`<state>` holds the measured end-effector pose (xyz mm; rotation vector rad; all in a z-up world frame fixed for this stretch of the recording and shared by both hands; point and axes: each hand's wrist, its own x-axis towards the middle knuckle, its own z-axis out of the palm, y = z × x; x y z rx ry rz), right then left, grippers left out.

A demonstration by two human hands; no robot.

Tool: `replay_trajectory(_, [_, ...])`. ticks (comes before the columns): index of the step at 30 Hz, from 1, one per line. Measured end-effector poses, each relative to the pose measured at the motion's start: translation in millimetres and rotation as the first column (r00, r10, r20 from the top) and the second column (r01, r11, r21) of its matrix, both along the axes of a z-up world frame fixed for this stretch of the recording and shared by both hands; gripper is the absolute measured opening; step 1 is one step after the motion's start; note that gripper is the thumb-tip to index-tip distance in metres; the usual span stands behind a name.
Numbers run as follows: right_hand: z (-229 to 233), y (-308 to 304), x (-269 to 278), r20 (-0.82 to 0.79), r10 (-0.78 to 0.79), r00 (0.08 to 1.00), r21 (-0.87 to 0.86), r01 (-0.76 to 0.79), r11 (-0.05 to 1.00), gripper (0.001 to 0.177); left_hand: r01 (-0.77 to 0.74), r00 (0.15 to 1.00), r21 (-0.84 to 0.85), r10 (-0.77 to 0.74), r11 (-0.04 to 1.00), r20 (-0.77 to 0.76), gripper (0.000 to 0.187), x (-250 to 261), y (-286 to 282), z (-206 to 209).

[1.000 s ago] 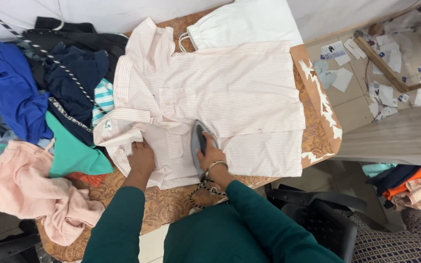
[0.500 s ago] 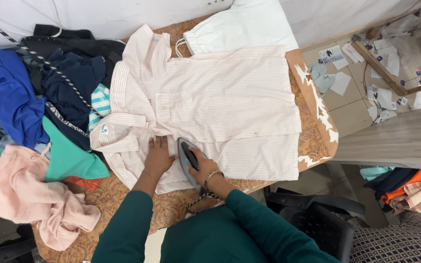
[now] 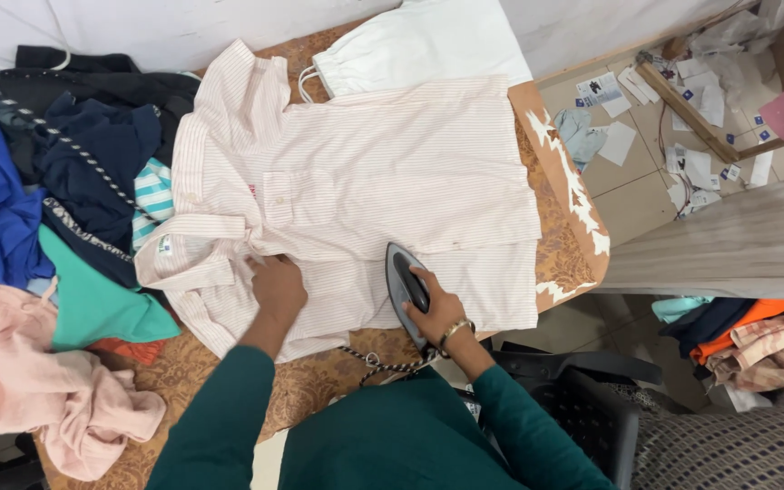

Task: The person irons a pair of white shorts on a patterned table, then switches to a pink striped shirt, smoothing and ironing it. The person handles the garments one at a time, adjusting their position on the table while using an electric iron.

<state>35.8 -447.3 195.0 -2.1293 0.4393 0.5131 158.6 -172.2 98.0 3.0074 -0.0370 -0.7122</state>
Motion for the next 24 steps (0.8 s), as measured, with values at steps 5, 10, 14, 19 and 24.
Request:
replay_trajectory(5, [11.1,-6.2,-24.5,-0.011,-0.123,0.992,0.039,0.123,0.992,0.069,0.391,0.917,-0.187,-0.366,0.901,0.157,0.025,-38.7,-50.9,-5.7])
replay_trajectory(10, [7.7,-27.7,-40.6,-0.034,-0.174,0.984,0.011,0.174,0.985,0.07,0.423,0.886,-0.306,-0.32,0.853,0.335,0.073,-26.4,-76.7,-6.1])
replay_trajectory(14, [-1.4,-42.6,-46.1,-0.035,-0.182,0.983,-0.015,0.181,0.983,0.069,0.334,0.939,-0.194,-0.308,0.922,0.151,0.099,1.6,-69.2,-19.7])
replay_trajectory(19, [-7.0,-49.2,-48.3,-0.05,-0.171,0.984,-0.028,0.17,0.985,0.069,0.353,0.935,-0.13,-0.353,0.926,0.023,0.112,18.8,-67.4,-32.5])
replay_trajectory(24, [-8.5,-36.1,-33.2,0.07,-0.046,0.996,-0.029,0.048,0.998,0.067,0.4,0.906,0.017,-0.393,0.916,-0.158,0.126,16.5,-90.3,18.3])
